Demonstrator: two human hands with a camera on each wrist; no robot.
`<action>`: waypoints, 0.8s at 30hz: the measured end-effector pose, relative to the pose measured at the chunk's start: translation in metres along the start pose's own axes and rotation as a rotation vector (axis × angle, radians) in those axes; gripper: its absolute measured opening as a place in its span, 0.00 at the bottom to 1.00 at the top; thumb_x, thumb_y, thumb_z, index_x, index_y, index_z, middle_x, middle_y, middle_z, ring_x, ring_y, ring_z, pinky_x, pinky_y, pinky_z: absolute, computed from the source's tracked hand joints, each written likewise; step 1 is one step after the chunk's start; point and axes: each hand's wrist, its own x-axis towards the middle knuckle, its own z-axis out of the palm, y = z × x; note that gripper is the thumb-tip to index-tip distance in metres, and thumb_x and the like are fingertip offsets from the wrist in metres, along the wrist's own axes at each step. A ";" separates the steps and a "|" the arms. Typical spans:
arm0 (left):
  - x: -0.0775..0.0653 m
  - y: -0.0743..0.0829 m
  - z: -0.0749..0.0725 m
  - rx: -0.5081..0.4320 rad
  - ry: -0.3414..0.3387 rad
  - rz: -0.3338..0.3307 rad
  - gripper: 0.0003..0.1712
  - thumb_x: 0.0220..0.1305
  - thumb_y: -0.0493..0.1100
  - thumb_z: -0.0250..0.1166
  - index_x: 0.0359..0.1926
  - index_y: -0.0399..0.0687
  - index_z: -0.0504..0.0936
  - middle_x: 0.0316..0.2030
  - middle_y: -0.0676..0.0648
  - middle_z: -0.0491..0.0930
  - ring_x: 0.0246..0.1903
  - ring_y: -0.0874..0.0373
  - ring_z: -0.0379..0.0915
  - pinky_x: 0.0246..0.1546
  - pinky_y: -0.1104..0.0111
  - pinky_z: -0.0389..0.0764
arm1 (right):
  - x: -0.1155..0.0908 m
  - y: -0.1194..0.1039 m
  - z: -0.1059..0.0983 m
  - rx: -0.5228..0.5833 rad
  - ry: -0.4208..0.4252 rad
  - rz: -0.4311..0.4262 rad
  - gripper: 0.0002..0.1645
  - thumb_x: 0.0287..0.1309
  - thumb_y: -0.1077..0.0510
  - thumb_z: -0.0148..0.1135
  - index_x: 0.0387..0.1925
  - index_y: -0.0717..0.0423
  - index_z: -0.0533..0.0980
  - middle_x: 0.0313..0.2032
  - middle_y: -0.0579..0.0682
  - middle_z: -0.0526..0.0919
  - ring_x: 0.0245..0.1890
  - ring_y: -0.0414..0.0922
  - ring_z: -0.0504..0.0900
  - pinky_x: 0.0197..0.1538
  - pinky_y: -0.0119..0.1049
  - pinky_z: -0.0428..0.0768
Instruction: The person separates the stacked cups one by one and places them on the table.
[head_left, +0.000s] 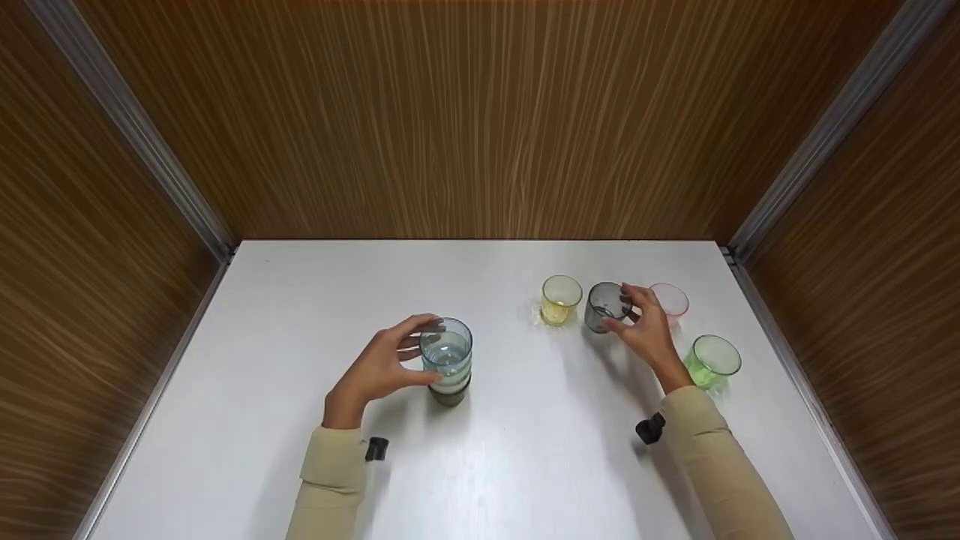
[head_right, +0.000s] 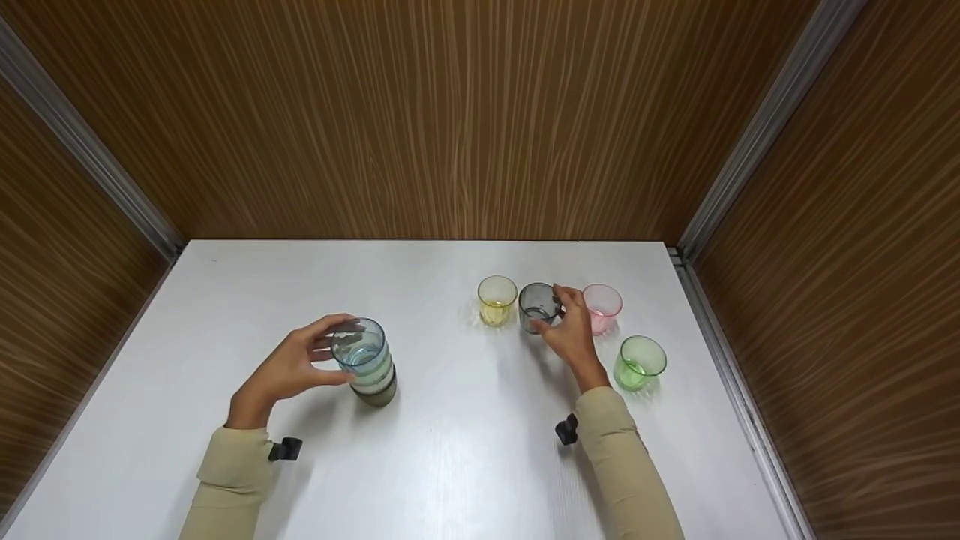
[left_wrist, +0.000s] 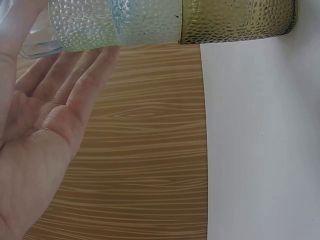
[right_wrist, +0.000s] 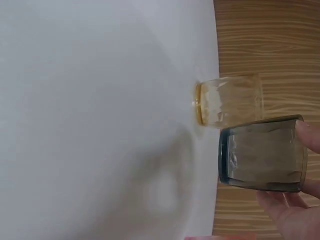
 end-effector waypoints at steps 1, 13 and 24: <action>0.000 0.000 0.000 0.002 -0.001 0.001 0.47 0.50 0.41 0.83 0.71 0.55 0.72 0.67 0.46 0.77 0.65 0.45 0.78 0.66 0.50 0.80 | 0.002 0.002 0.000 -0.012 -0.001 0.005 0.45 0.52 0.74 0.73 0.70 0.77 0.64 0.65 0.70 0.68 0.67 0.65 0.71 0.74 0.58 0.72; -0.001 0.001 0.000 0.005 -0.005 0.000 0.48 0.50 0.41 0.83 0.72 0.53 0.71 0.67 0.44 0.76 0.66 0.43 0.77 0.66 0.52 0.81 | 0.013 0.022 0.007 0.009 -0.007 0.072 0.44 0.55 0.74 0.69 0.71 0.81 0.60 0.65 0.73 0.65 0.69 0.66 0.67 0.77 0.56 0.69; 0.001 -0.002 0.000 -0.005 -0.001 -0.004 0.48 0.50 0.39 0.83 0.71 0.53 0.71 0.67 0.45 0.76 0.65 0.43 0.77 0.66 0.49 0.80 | 0.016 0.030 0.008 0.012 0.005 0.067 0.43 0.56 0.73 0.70 0.70 0.81 0.61 0.64 0.74 0.65 0.67 0.67 0.69 0.75 0.58 0.71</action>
